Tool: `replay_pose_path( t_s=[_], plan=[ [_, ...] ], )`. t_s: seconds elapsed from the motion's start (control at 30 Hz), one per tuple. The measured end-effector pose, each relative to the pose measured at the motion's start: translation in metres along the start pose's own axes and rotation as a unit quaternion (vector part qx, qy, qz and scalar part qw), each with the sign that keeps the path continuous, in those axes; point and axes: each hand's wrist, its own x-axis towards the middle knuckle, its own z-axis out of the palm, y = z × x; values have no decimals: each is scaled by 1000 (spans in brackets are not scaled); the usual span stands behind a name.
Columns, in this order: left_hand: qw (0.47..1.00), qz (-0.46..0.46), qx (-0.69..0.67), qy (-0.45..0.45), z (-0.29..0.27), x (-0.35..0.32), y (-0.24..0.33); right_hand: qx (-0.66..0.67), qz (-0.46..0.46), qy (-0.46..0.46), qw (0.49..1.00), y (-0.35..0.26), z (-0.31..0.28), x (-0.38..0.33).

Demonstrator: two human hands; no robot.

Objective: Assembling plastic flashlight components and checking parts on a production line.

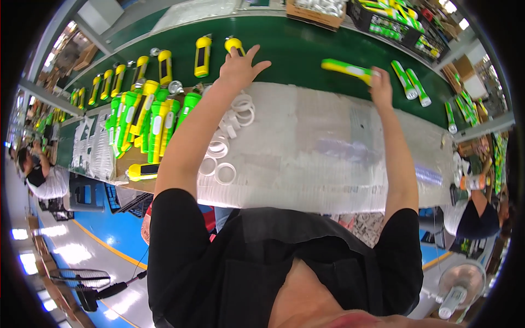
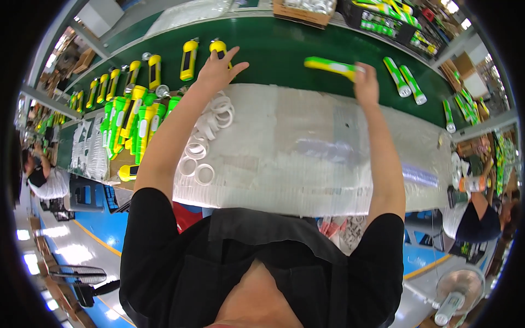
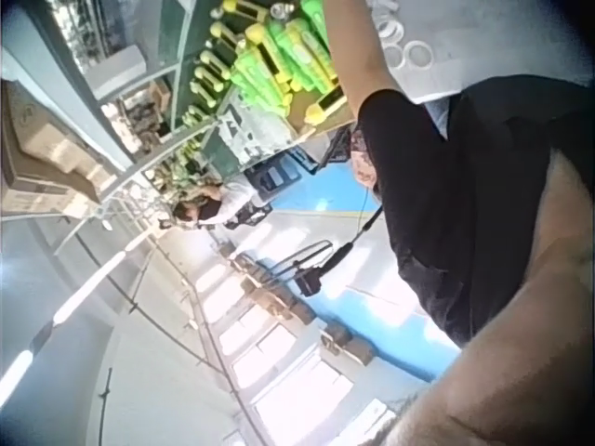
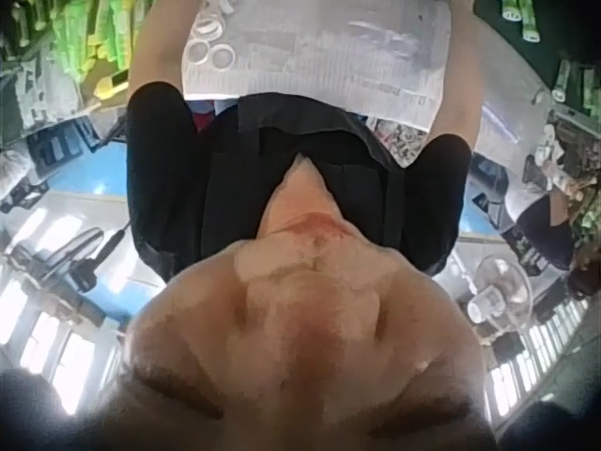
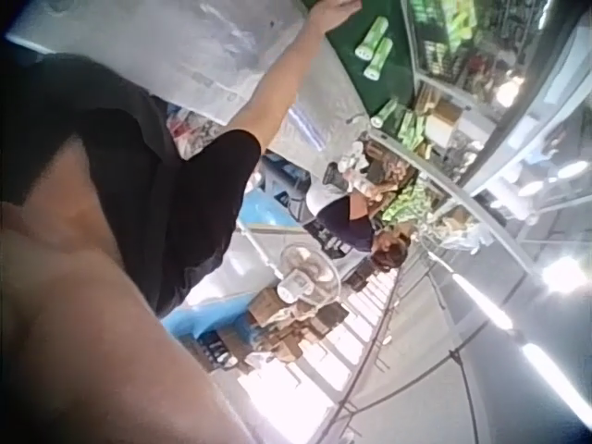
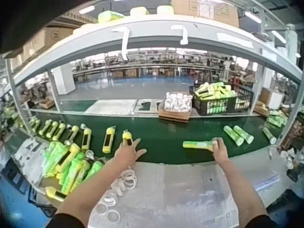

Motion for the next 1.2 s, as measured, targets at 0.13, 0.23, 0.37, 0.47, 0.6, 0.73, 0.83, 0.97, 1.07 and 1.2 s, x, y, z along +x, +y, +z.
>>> replay_pose_path(
  t_s=[0.13,0.23,0.37,0.47,0.6,0.73,0.83,0.97,1.07,1.2],
  plan=[
    [975,-37,-48,-212,5,25,-15,-242,146,54,958,86,-52,21],
    [979,-56,-113,-157,7,11,-26,-480,-83,65,871,15,-41,5],
    [939,-6,-298,-169,-13,-4,16,60,38,-128,989,-35,2,-27],
    [864,50,-459,-202,-40,-54,61,255,237,-212,913,-129,36,-71],
    [836,241,-468,-158,-63,-141,97,517,333,-151,774,-192,39,-128],
    [882,137,-446,-60,-77,-165,99,597,364,-183,692,-203,14,-178],
    [842,174,-511,24,-83,-155,100,586,270,-346,681,-210,0,-212],
    [770,141,-608,-132,-79,-173,104,535,236,-434,685,-237,-16,-236],
    [773,105,-618,-96,-73,-185,100,481,246,-439,717,-243,-17,-249],
    [765,160,-622,-47,-104,-198,111,452,243,-401,759,-247,-11,-256]
  ],
)
